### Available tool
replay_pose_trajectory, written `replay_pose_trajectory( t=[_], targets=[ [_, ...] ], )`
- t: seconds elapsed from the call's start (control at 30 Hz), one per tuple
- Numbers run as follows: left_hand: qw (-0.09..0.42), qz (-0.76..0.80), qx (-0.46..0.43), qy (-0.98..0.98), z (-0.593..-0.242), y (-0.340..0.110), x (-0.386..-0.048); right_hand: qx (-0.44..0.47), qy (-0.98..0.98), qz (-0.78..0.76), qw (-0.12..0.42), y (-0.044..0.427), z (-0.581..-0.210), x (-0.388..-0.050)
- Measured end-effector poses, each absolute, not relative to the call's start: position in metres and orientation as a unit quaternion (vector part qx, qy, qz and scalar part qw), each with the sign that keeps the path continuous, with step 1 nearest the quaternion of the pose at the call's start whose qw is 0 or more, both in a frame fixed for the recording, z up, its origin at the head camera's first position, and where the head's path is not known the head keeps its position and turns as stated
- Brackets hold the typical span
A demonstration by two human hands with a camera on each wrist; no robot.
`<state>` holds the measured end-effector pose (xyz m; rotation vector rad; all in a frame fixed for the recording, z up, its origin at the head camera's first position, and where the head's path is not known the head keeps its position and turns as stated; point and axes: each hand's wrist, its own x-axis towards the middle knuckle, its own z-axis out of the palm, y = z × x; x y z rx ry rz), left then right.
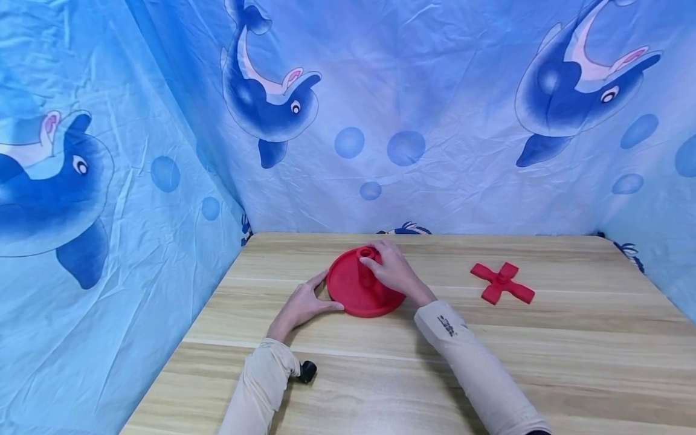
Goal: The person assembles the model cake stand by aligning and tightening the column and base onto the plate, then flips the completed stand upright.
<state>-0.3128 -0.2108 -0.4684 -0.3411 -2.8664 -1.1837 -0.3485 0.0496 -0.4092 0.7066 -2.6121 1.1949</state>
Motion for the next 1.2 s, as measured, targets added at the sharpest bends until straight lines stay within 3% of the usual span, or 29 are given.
replay_pose_trajectory(
  t=[0.5,0.93,1.2],
  targets=[
    [0.004,-0.386,-0.109,-0.916,-0.47,-0.21,-0.313,0.214,-0.876,0.426,0.079,0.059,-0.407,-0.346],
    [0.014,-0.386,-0.115,-0.915,-0.47,-0.215,-0.315,0.202,-0.882,0.423,0.056,0.1,-0.406,-0.331],
    [0.011,-0.393,-0.119,-0.912,-0.469,-0.212,-0.314,0.204,-0.885,0.412,0.072,0.129,-0.412,-0.327]
  ],
)
